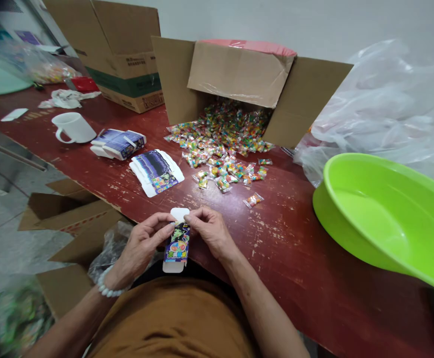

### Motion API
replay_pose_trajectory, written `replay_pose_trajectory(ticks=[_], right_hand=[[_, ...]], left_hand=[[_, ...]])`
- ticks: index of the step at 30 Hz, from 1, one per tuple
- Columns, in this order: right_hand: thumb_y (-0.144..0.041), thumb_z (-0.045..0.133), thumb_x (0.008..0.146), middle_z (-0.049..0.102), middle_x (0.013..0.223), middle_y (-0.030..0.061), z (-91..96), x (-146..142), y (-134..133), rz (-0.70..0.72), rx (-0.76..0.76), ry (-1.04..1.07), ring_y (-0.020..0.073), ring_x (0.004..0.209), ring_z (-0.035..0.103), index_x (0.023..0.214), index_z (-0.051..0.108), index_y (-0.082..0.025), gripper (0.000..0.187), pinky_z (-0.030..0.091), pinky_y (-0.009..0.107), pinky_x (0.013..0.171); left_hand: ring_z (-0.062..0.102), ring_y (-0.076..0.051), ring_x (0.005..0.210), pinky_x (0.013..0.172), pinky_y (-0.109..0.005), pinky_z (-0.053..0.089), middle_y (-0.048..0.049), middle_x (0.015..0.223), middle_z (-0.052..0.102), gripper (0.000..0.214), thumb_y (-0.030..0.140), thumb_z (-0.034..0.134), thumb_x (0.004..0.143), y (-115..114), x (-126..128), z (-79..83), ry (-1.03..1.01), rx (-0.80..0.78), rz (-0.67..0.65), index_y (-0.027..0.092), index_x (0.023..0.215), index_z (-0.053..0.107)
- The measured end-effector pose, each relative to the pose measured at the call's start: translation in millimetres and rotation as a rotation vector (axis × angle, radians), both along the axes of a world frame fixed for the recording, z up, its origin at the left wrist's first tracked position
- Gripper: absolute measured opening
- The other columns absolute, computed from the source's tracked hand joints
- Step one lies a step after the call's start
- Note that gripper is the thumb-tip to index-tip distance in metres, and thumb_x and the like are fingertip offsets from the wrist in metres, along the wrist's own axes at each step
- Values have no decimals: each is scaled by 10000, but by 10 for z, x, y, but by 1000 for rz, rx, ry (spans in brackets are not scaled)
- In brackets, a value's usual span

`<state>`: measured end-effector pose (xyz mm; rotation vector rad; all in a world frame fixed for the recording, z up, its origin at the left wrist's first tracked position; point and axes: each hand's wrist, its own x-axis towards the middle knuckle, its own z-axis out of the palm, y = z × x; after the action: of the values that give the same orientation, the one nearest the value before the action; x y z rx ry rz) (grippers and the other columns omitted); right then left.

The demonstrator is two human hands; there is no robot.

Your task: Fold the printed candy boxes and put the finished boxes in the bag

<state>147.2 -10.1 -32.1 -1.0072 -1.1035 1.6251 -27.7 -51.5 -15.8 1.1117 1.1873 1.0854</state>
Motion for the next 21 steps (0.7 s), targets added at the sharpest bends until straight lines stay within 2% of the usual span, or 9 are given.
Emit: replay_pose_trajectory(ticks=[3,5,7,9,12,14,17,19,21], right_hand=[[-351,862,664,673,727,-30,27,54,63,55,-57,56,117,629,589,861,691,-197,302,460,248,650],[-349,844,691,690,775,-21,53,65,57,85,-1,16,129,675,613,933,704,-213,311,478,259,680],[-355,785,765,700,793,7,63,63,31,93,133,-103,145,710,618,867,720,-201,196,486,273,694],[-326,724,822,696,791,27,51,53,5,14,320,-232,158,730,616,788,718,-195,135,483,280,689],[-265,661,862,671,764,27,25,38,-13,-93,562,-357,160,709,608,828,731,-208,97,475,281,666],[-275,639,886,678,769,32,27,30,-19,-48,630,-394,166,729,624,859,735,-211,118,487,292,693],[-352,606,926,668,674,17,62,10,-32,56,502,-362,162,690,642,816,705,-203,210,508,297,709],[-378,641,897,669,644,-1,91,-14,-36,91,320,-280,135,573,616,780,662,-197,216,510,277,629],[-357,709,825,714,728,6,121,-44,-26,110,181,-207,103,495,581,789,646,-189,183,495,250,546]], left_hand=[[591,-124,830,771,-222,492,-13,942,669,215,377,676,890,8,-8,9,61,49,-65,183,982,666],[597,-118,827,766,-212,492,-1,919,664,207,363,698,877,6,-4,11,35,61,-61,191,980,649],[591,-99,734,685,-191,492,36,816,638,284,345,745,841,-4,16,21,-54,33,-5,220,1047,595],[594,-96,658,601,-180,491,63,754,613,425,351,771,817,-21,48,40,-166,-50,45,255,1147,522],[661,-149,622,543,-245,538,9,811,661,447,482,685,862,-48,100,59,-317,-265,-39,232,1183,499],[669,-175,540,482,-281,541,-37,818,682,433,558,592,895,-53,123,47,-372,-369,-95,195,1123,536],[621,-164,419,393,-265,490,-43,753,678,451,577,501,931,-28,142,14,-391,-429,-65,173,1120,570],[619,-165,410,387,-263,482,-44,739,679,498,591,439,951,-1,155,8,-391,-446,-49,176,1191,572],[619,-161,411,386,-252,473,-40,731,683,550,620,404,953,20,172,21,-371,-430,-34,186,1253,562]])
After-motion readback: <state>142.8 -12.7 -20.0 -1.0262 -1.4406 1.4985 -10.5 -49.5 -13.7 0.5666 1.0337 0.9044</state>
